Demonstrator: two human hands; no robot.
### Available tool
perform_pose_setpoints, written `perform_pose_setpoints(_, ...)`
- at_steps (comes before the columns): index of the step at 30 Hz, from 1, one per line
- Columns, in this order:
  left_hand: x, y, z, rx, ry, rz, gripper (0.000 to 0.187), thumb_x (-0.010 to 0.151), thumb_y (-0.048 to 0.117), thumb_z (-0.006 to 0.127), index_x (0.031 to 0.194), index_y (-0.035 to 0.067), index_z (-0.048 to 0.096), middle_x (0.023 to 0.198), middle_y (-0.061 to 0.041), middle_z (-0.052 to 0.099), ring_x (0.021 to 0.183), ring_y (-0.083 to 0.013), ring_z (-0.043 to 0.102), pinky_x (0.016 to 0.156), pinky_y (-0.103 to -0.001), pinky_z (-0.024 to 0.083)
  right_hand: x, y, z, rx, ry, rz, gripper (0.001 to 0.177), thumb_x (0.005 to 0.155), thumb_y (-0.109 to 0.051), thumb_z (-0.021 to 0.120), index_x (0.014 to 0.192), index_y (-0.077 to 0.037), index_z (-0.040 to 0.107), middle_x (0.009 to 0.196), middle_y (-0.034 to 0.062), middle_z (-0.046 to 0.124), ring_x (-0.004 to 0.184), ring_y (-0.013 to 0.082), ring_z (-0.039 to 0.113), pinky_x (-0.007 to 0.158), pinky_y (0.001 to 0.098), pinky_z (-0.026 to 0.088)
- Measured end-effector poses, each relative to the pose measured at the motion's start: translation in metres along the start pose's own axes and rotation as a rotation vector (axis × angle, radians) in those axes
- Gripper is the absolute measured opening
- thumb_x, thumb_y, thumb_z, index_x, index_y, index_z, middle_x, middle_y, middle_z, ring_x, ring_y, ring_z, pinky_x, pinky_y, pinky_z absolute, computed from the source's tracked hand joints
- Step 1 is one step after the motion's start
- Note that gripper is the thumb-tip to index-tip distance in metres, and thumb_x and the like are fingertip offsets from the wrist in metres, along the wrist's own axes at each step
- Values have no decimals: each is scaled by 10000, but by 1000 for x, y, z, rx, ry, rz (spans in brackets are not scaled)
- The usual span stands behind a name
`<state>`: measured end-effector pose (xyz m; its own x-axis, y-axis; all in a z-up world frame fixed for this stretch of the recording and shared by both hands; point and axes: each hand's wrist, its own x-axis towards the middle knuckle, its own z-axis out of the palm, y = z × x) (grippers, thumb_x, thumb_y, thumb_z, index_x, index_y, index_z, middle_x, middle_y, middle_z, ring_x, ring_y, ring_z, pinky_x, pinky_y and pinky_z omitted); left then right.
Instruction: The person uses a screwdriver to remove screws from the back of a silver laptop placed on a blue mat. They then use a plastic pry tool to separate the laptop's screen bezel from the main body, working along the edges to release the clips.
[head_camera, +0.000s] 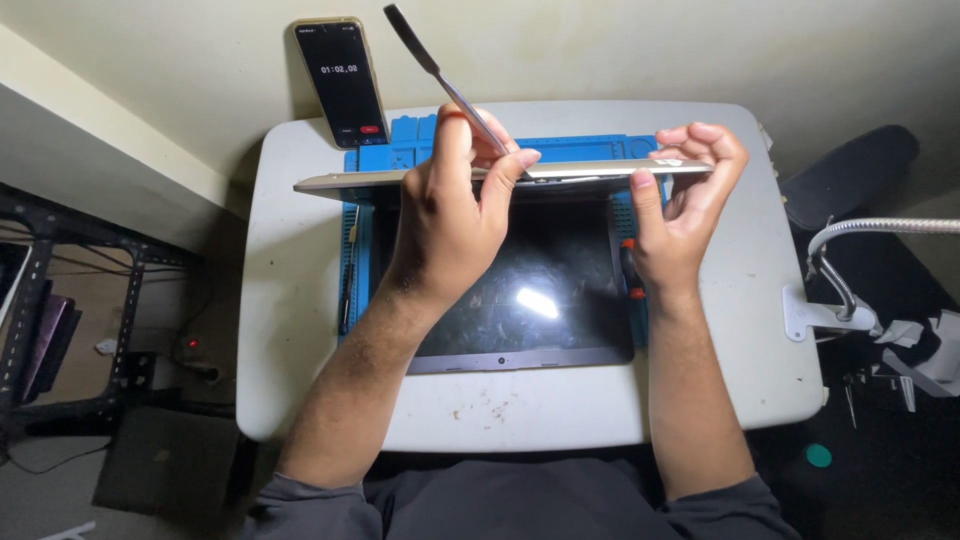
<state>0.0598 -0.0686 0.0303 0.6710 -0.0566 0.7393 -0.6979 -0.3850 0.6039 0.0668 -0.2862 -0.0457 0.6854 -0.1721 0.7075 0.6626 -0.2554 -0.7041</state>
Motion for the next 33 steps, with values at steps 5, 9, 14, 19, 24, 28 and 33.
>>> perform_pose_setpoints(5,-8,-4,-1,14,40,104,173,988,120,732,981,48,574,874,-71,746,811,-304,780,725,-413,634,-2,10,-1,112,-24,71,318,1080,-169,596,1276,-56,372,1143,111,475,1087,192,485,1065,373,368)
perform_pose_setpoints(9,-17,-5,0,-111,106,551,149,879,-4,804,920,32,666,906,-135,778,791,-355,776,768,-533,653,-1,12,-5,106,-60,96,222,1077,-157,561,1186,-62,393,1098,90,481,1049,176,504,1041,344,399)
perform_pose_setpoints(14,-24,-6,14,-190,97,587,139,878,-21,797,919,4,666,931,-192,789,803,-385,790,759,-550,652,-2,11,-7,112,-64,98,201,1074,-135,550,1177,-56,397,1104,98,474,1079,182,495,1042,318,392)
perform_pose_setpoints(19,-21,4,41,-180,119,661,126,870,-44,796,864,0,678,941,-204,789,826,-375,798,760,-522,663,-4,14,-8,119,-67,106,193,1074,-141,540,1181,-46,410,1113,98,481,1097,194,510,1055,330,393)
perform_pose_setpoints(24,-19,1,65,-156,137,745,120,895,-33,764,825,-19,667,916,-225,780,817,-374,790,740,-500,666,-4,14,-7,169,-65,92,211,1069,-157,541,1169,-35,401,1100,102,460,1103,193,487,1043,339,383)
perform_pose_setpoints(28,-18,2,69,-163,135,731,122,900,-31,761,817,-14,673,933,-218,784,834,-370,793,753,-495,665,-4,16,-8,189,-64,94,219,1070,-179,532,1175,-37,403,1112,100,453,1130,199,483,1048,342,374)
perform_pose_setpoints(33,-16,-3,72,-139,123,750,127,900,-30,762,806,-12,678,941,-212,786,853,-361,794,765,-482,666,-5,19,-8,159,-56,95,219,1062,-192,534,1158,-30,423,1099,108,468,1112,214,498,1041,363,385)
